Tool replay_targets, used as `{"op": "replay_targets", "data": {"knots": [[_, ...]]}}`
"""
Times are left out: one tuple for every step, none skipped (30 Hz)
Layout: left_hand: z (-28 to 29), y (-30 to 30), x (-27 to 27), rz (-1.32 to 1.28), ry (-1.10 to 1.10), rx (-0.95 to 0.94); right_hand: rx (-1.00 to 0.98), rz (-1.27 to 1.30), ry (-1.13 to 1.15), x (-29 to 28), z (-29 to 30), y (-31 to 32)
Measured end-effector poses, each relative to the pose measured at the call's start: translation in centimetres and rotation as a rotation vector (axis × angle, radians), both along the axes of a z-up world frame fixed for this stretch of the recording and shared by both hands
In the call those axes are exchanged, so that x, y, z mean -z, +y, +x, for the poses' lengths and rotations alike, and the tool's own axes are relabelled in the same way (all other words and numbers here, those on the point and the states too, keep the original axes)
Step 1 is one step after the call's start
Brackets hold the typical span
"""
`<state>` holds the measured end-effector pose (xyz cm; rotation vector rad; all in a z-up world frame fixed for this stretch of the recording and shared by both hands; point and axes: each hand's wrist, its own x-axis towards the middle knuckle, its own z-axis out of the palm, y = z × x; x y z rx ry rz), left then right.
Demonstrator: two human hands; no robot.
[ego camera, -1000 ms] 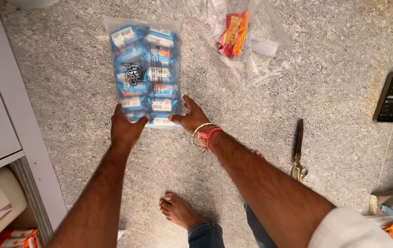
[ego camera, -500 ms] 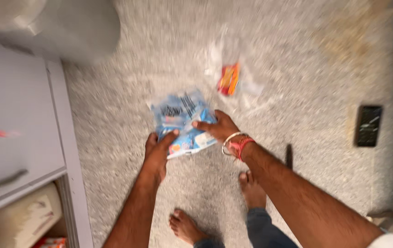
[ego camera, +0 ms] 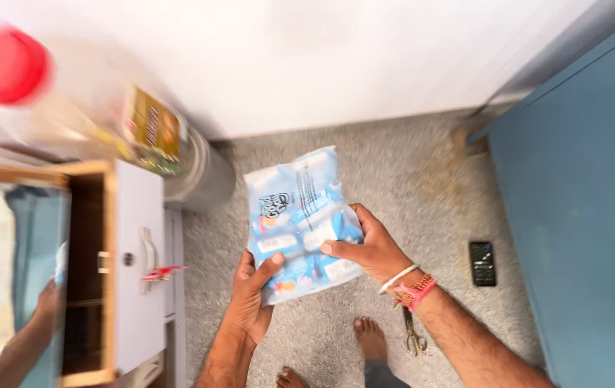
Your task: The person organizes snack packets and small boxes on a glass display counter in a small shop. They pick up items from the floor, arrange them in boxes, and place them on the shelves, then discard a plastic bag into a red bucket.
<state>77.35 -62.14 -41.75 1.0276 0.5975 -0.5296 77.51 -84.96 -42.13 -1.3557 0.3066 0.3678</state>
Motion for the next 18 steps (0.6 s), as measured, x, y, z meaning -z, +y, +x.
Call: {"op": "replay_targets", "data": {"knots": [[0.0, -0.3, -2.8, -0.038, 0.024, -0.001, -0.016, 0.000, -0.033, -3.0, -0.2, -0.5], [0.0, -0.7, -5.6, -0.077, 0.043, 0.000, -0.032, -0.002, -0.071, -6.0, -0.2, -1.2], [0.0, -1.0, -8.2, -0.118, 0.065, 0.002, -0.047, -0.004, -0.109, -8.9, -0.3, -1.9], [0.1, -1.3, -10.7, -0.162, 0.083, 0.003, -0.085, -0.012, -0.103, -11.9, -0.3, -2.7], [0.2, -1.7, -13.1, -0.205, 0.102, 0.006, -0.122, -0.021, -0.098, -14.8, -0.4, -3.6], [0.2, -2.0, -15.4, -0.268, 0.088, 0.000, -0.162, -0.029, -0.093, -17.6, -0.4, -4.3], [0.1, -2.4, -17.5, -0.331, 0.074, -0.005, -0.184, -0.026, -0.105, -20.3, -0.5, -5.0], [0.0, -2.7, -19.5, -0.398, 0.059, -0.011, -0.210, -0.026, -0.118, -22.7, -0.6, -5.6], [-0.1, -3.1, -21.4, -0.399, 0.043, -0.023, -0.236, -0.027, -0.130, -25.0, -0.6, -6.1], [-0.5, -3.2, -23.4, -0.397, 0.031, -0.039, -0.233, -0.026, -0.125, -27.2, -0.7, -6.6], [-0.8, -3.4, -25.2, -0.396, 0.018, -0.054, -0.231, -0.025, -0.119, -29.2, -1.0, -7.1], [-1.3, -3.8, -26.9, -0.389, 0.005, -0.100, -0.230, -0.023, -0.114, -30.8, -1.3, -7.5], [-1.8, -4.3, -28.5, -0.383, -0.008, -0.147, -0.198, 0.046, -0.139, -32.2, -1.5, -7.8], [-2.2, -4.8, -30.1, -0.376, -0.016, -0.195, -0.167, 0.117, -0.160, -33.5, -1.8, -8.0], [-2.6, -5.0, -31.7, -0.397, -0.042, -0.237, -0.138, 0.190, -0.179, -34.5, -1.9, -8.1], [-3.3, -5.1, -33.1, -0.417, -0.063, -0.281, -0.057, 0.306, -0.191, -35.2, -2.1, -7.7], [-4.0, -5.2, -34.6, -0.437, -0.084, -0.325, 0.023, 0.423, -0.201, -35.8, -2.3, -7.2], [-4.6, -5.1, -36.0, -0.450, -0.120, -0.350, 0.101, 0.541, -0.206, -36.4, -2.5, -6.7]]}}
